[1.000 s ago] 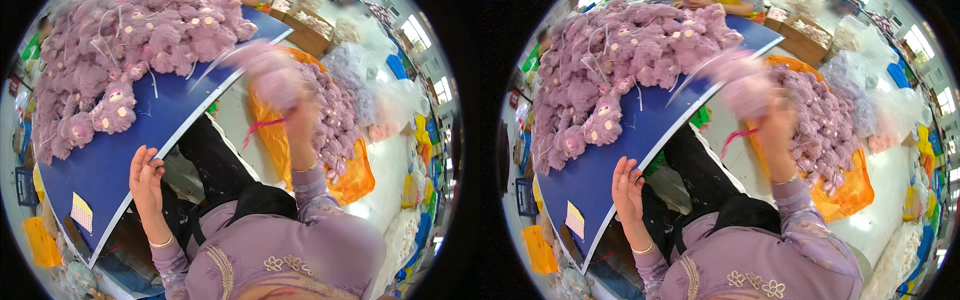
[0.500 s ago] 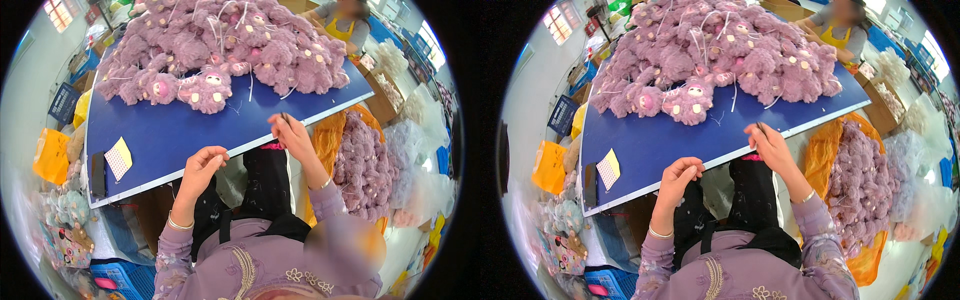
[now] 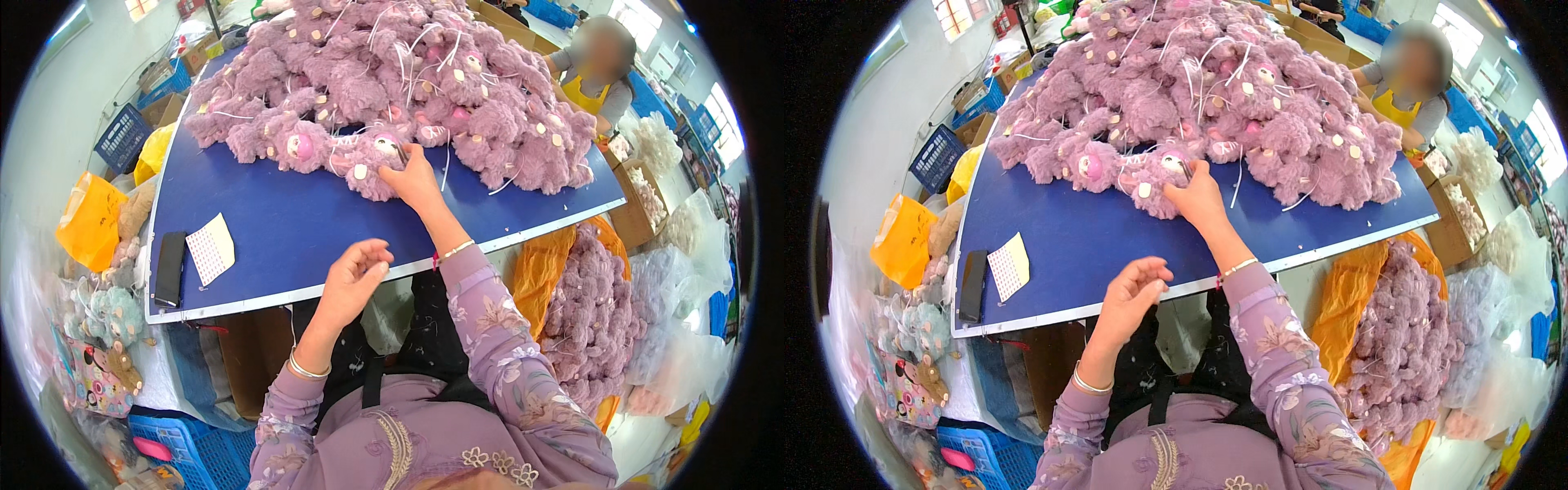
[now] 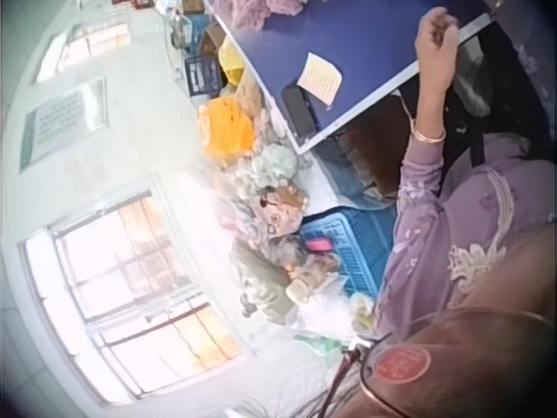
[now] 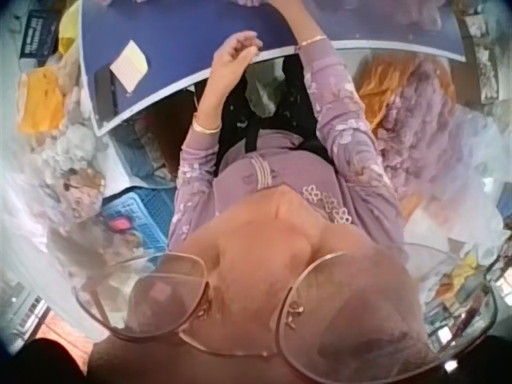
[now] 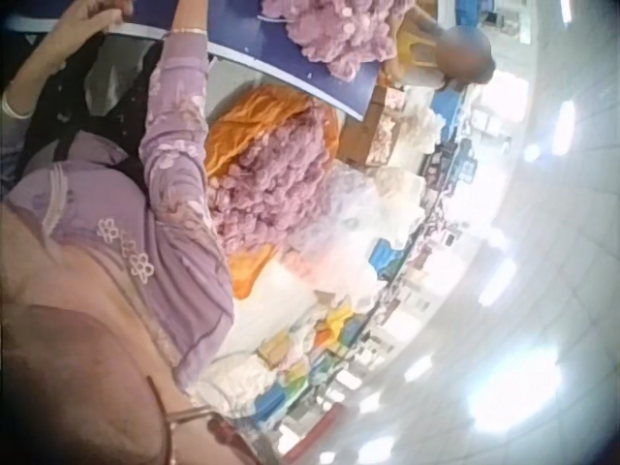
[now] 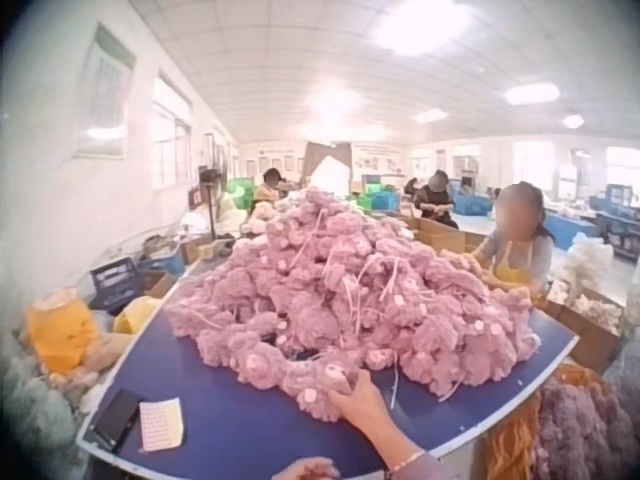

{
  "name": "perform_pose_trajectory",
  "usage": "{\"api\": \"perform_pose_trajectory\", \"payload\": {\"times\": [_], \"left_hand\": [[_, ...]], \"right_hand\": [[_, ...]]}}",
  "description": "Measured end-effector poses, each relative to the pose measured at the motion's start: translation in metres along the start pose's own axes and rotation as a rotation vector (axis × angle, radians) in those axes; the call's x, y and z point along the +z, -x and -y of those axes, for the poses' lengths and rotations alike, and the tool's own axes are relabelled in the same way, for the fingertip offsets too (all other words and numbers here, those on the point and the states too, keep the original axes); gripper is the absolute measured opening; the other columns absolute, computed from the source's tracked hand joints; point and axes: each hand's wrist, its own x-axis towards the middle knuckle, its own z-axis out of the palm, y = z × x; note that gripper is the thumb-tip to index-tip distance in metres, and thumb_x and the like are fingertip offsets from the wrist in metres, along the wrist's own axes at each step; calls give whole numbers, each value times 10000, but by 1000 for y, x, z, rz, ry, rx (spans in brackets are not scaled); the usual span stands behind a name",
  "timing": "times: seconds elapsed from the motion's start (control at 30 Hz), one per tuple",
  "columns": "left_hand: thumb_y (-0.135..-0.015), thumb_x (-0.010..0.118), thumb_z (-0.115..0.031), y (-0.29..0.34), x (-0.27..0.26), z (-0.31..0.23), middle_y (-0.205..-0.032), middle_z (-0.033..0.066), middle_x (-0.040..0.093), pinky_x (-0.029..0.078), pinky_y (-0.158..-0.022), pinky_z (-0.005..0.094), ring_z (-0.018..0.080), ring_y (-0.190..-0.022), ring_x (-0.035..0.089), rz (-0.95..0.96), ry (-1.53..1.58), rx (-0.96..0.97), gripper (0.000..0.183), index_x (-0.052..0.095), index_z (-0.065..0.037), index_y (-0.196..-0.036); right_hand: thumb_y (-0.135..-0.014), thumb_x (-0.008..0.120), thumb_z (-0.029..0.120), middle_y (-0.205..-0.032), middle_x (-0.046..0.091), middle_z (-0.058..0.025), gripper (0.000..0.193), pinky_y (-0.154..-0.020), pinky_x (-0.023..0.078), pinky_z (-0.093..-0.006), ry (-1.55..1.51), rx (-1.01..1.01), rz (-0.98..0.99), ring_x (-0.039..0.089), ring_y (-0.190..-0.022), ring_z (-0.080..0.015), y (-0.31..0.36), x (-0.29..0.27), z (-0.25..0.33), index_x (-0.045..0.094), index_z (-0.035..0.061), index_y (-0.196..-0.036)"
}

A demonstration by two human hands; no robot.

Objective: The person trims excess threads and strings from purple plush bunny toys using scissors. They pick up each toy, cut the loose threads, and place the finished items into a yellow sack. The work is performed at a blue table in a factory setting with other workers visible in the background.

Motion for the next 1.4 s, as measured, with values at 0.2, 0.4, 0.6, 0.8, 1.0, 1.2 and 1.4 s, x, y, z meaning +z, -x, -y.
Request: {"api": "perform_pose_trajectory", "payload": {"times": [0.2, 0.4, 0.6, 0.8, 1.0, 1.2, 1.4], "left_hand": [[-902, 589, -124, -15, -23, -2, -1196, 60, 550, 460, -794, 259, 118, -1020, 531, -283, -6, 146, 454, 434, -39, -1320], [-877, 648, -171, -13, -16, -14, -1187, 116, 561, 448, -917, 308, 176, -1077, 540, -206, 155, -21, 511, 438, 35, -1295], [-827, 704, -140, -2, 6, -20, -1124, 108, 600, 472, -909, 316, 168, -1017, 587, -143, 287, 85, 516, 479, 50, -1251], [-807, 699, -35, 8, 12, -21, -1103, 114, 615, 499, -886, 314, 176, -980, 615, -208, 317, 20, 470, 496, 53, -1222], [-840, 643, -34, 14, 18, -14, -1127, 112, 611, 509, -888, 333, 192, -991, 624, -201, 318, 44, 448, 475, 23, -1252], [-834, 659, -57, 10, 29, -16, -1137, 106, 591, 497, -896, 326, 187, -1004, 608, -225, 283, 13, 467, 471, 19, -1254], [-817, 672, -24, 9, 43, -16, -1074, 102, 620, 512, -852, 315, 185, -938, 628, -304, 401, 11, 398, 534, 39, -1184]], "right_hand": [[-772, 585, 106, -716, 546, -43, 133, -577, 422, -280, -345, 28, 260, 488, -652, -95, 45, -39, -2, 535, 9, -848], [-710, 628, 18, -715, 532, 9, 130, -598, 417, -240, -293, -139, 584, 485, -660, -67, 113, -99, 42, 512, 39, -765], [-752, 674, 77, -726, 588, -57, 175, -592, 449, -279, -257, -226, 532, 561, -642, -140, 134, -120, 60, 569, 27, -882], [-830, 700, 116, -691, 517, 26, 222, -527, 371, -208, -378, 73, 484, 464, -598, -16, 149, -117, 58, 551, 11, -957], [-859, 666, 108, -656, 503, 27, 169, -517, 365, -218, -441, 92, 497, 456, -576, -24, 156, -121, 55, 532, 8, -881], [-880, 640, 141, -618, 512, -22, 161, -480, 374, -256, -411, 13, 339, 473, -521, -65, 167, -116, 49, 533, 20, -886], [-884, 623, 111, -595, 511, -52, 131, -486, 374, -277, -371, 0, 322, 482, -515, -103, 170, -125, 46, 531, 20, -897]]}}
